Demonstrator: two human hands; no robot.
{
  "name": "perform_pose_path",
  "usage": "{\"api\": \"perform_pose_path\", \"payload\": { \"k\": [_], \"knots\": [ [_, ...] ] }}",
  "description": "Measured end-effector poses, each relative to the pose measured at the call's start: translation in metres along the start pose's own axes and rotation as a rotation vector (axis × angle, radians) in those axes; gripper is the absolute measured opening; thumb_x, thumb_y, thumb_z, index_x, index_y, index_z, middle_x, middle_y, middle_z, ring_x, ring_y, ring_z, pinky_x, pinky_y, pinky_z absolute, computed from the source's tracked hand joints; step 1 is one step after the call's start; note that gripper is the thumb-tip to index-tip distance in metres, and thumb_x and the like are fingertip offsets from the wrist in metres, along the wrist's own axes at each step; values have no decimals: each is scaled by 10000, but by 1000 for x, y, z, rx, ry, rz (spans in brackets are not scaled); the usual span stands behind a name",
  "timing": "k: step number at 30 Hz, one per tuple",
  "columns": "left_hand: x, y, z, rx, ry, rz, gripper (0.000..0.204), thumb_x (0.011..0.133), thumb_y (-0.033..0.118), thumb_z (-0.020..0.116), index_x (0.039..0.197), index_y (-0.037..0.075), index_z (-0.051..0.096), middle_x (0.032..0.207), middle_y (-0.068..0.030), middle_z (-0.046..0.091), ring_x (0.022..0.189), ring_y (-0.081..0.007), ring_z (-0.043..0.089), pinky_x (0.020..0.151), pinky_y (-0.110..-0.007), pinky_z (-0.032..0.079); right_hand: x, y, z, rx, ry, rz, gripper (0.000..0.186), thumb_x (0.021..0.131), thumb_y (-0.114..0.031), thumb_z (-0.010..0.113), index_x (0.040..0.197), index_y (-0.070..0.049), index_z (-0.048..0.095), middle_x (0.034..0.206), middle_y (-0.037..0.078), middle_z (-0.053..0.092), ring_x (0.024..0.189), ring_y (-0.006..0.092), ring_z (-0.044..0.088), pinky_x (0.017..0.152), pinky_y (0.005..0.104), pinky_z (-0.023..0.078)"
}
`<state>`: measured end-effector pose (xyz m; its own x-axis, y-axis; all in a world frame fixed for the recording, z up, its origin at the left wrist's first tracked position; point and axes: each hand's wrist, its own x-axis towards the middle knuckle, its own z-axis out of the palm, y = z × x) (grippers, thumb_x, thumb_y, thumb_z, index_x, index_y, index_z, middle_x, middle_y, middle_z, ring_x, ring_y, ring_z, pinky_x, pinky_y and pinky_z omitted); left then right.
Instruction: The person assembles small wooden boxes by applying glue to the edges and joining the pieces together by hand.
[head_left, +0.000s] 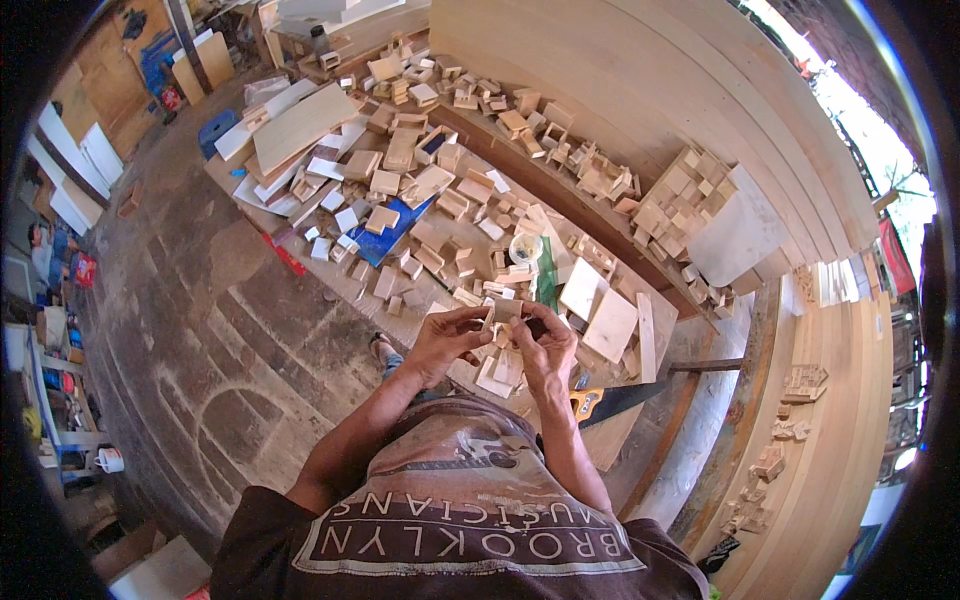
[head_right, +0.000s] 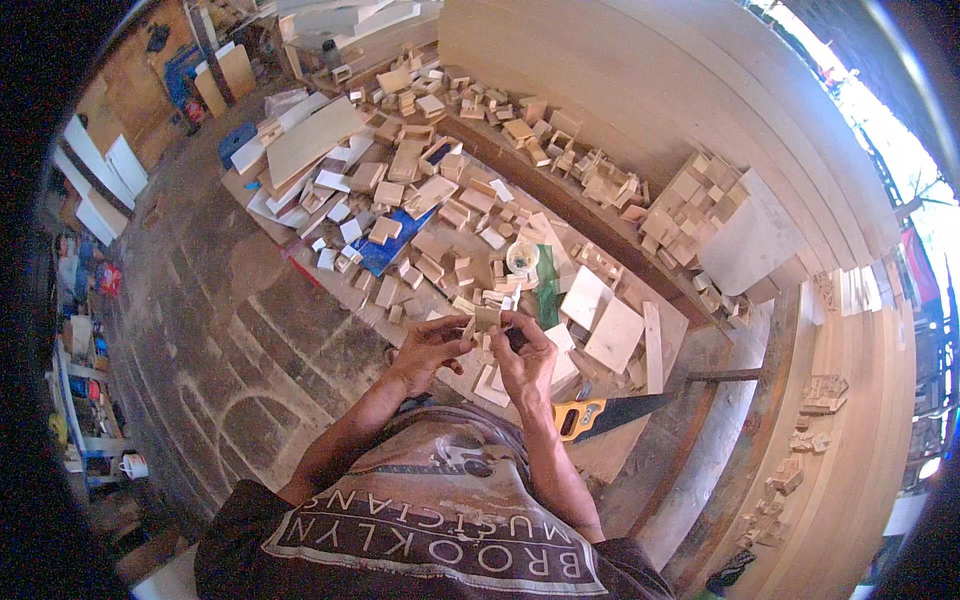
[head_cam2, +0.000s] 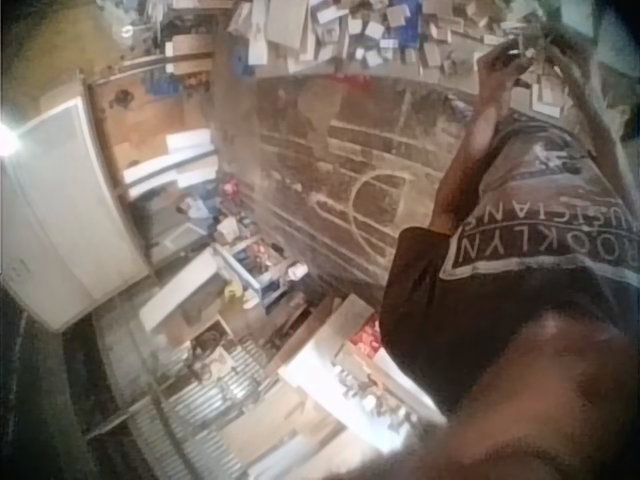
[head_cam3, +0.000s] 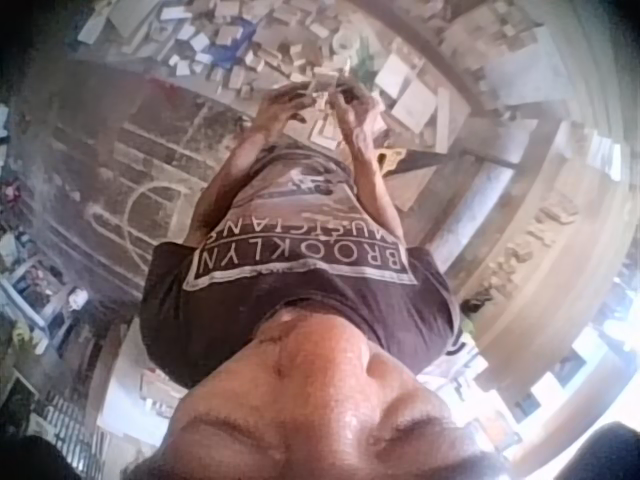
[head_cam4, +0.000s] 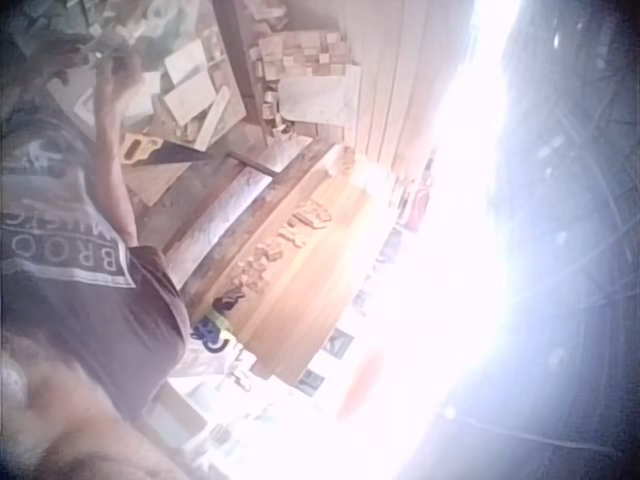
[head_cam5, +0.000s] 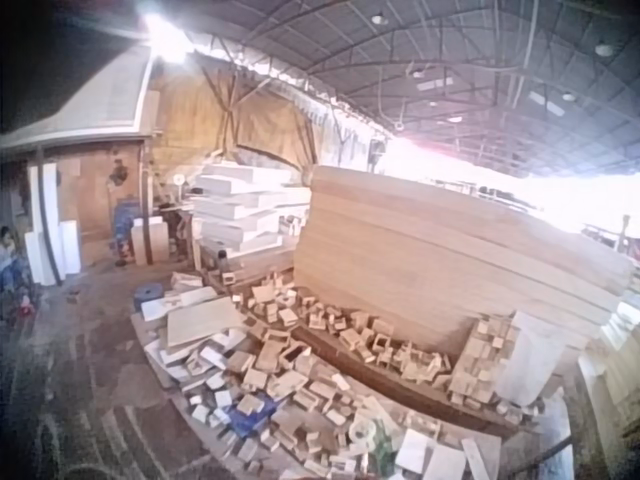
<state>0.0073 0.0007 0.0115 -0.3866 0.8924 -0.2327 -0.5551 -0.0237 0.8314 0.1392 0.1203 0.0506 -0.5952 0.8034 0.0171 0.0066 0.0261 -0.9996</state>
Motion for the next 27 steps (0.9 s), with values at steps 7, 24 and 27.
{"api": "perform_pose_path", "payload": {
  "k": [7, 24, 27],
  "knots": [
    [4, -9, -3, 124, -56, 70, 487, 837, 154, 787, 1281, 43, 621, 1146, -61, 659, 1019, -160, 625, 609, -293, 587, -1, -21, -9, -416, -68, -187, 220, 839, -75, 685, 1041, 8, 714, 887, 119, 693, 748, 152, 642, 680, 292, 512],
    [17, 0, 9, 380, 14, 284, 480, 791, 75, 811, 1242, 65, 648, 1220, -48, 616, 1043, -114, 592, 608, -228, 612, 11, -21, -26, 337, -47, 291, 148, 907, -39, 660, 1033, 38, 667, 788, 38, 656, 584, 71, 548, 520, 220, 421],
    [17, 4, 12, 403, 21, 291, 485, 784, 79, 818, 1238, 60, 649, 1214, -53, 623, 1027, -114, 599, 617, -225, 615, 10, -21, -25, 419, -70, 372, 109, 910, -28, 660, 1009, 17, 658, 754, 19, 633, 556, 61, 520, 497, 216, 401]
  ]
}}
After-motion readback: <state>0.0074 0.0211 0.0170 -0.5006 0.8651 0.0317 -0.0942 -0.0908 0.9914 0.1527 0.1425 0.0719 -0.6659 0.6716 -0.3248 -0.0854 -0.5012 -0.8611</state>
